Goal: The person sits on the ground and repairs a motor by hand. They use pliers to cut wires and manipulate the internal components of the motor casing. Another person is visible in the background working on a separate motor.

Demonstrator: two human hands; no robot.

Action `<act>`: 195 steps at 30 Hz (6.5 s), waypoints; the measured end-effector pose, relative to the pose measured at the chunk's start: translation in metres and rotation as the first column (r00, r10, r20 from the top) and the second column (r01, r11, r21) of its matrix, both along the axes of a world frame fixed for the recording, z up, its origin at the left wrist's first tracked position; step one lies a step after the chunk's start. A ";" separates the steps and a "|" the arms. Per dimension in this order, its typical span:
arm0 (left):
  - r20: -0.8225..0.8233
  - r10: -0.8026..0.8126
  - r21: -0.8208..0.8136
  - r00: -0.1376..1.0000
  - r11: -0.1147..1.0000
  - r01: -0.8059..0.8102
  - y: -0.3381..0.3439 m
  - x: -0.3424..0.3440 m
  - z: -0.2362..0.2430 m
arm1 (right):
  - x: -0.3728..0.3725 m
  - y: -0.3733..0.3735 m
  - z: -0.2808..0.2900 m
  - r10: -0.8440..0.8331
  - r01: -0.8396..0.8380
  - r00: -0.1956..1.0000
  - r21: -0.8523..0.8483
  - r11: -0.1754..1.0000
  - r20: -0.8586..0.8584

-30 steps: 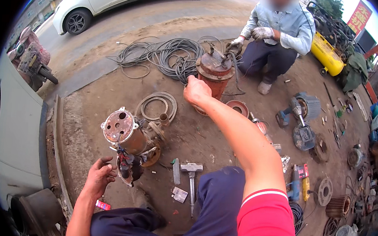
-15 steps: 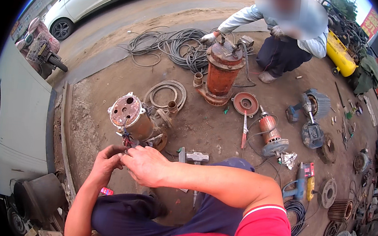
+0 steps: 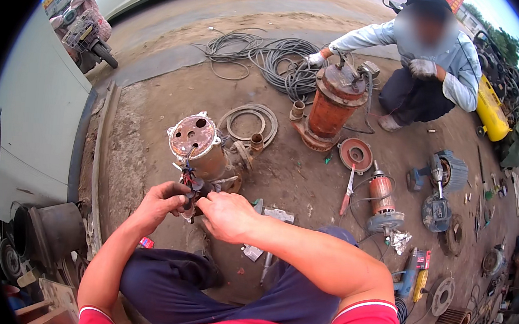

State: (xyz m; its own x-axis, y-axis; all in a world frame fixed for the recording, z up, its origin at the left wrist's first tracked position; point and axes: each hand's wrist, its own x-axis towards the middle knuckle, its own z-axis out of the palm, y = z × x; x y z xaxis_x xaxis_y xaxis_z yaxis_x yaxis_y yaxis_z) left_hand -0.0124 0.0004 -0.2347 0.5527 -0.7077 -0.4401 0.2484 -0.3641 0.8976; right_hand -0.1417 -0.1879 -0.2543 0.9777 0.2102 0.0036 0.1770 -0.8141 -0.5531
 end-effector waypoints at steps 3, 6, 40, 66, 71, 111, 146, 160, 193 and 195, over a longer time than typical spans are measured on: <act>0.027 -0.015 0.000 1.000 1.000 0.015 0.001 0.001 -0.008 | -0.002 -0.002 0.000 0.011 -0.011 1.000 0.003 1.000 0.003; 0.026 -0.011 0.003 1.000 1.000 0.011 0.002 0.002 -0.009 | -0.003 -0.002 0.000 0.012 -0.012 1.000 -0.004 1.000 0.007; 0.189 -0.129 0.384 0.974 0.922 0.048 -0.008 0.058 -0.119 | 0.001 0.004 -0.012 0.046 -0.057 0.984 -0.057 0.997 -0.174; -0.086 -0.224 0.333 0.971 0.912 0.240 0.009 0.087 -0.096 | 0.023 -0.035 -0.003 -0.294 0.310 0.944 0.093 0.946 -0.149; -0.007 -0.159 0.367 0.987 0.918 0.150 0.009 0.085 -0.102 | 0.020 -0.035 -0.001 -0.293 0.311 0.942 0.100 0.945 -0.165; -0.223 -0.057 0.298 0.973 0.946 0.124 0.043 0.082 -0.137 | -0.150 -0.166 -0.016 -0.910 0.857 0.412 0.358 0.371 -0.041; -0.148 0.035 0.433 0.988 0.901 0.033 -0.029 0.024 -0.131 | -0.623 -0.050 -0.430 -0.503 0.616 -0.787 -0.418 -0.667 -0.357; 0.105 0.053 0.270 0.993 0.959 -0.080 -0.034 0.043 -0.126 | -0.589 -0.069 -0.395 -0.573 0.763 -0.646 -0.420 -0.491 -0.504; 0.898 -0.433 0.419 -0.075 0.793 0.442 0.082 0.040 -0.205 | -0.393 -0.145 -0.187 -0.963 0.994 -0.025 0.095 -0.053 -0.267; 0.868 -0.491 0.458 -0.069 0.740 0.493 0.075 0.059 -0.165 | -0.341 -0.167 -0.144 -0.977 0.960 0.166 0.248 0.129 -0.133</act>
State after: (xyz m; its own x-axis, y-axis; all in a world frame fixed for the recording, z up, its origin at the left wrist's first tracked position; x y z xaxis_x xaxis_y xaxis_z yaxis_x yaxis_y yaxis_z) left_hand 0.0465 0.0751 -0.3996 -0.0050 -0.9974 0.0721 -0.9752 0.0208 0.2203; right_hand -0.4829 -0.3549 -0.3980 0.3632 -0.9287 -0.0746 -0.6278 -0.1848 -0.7561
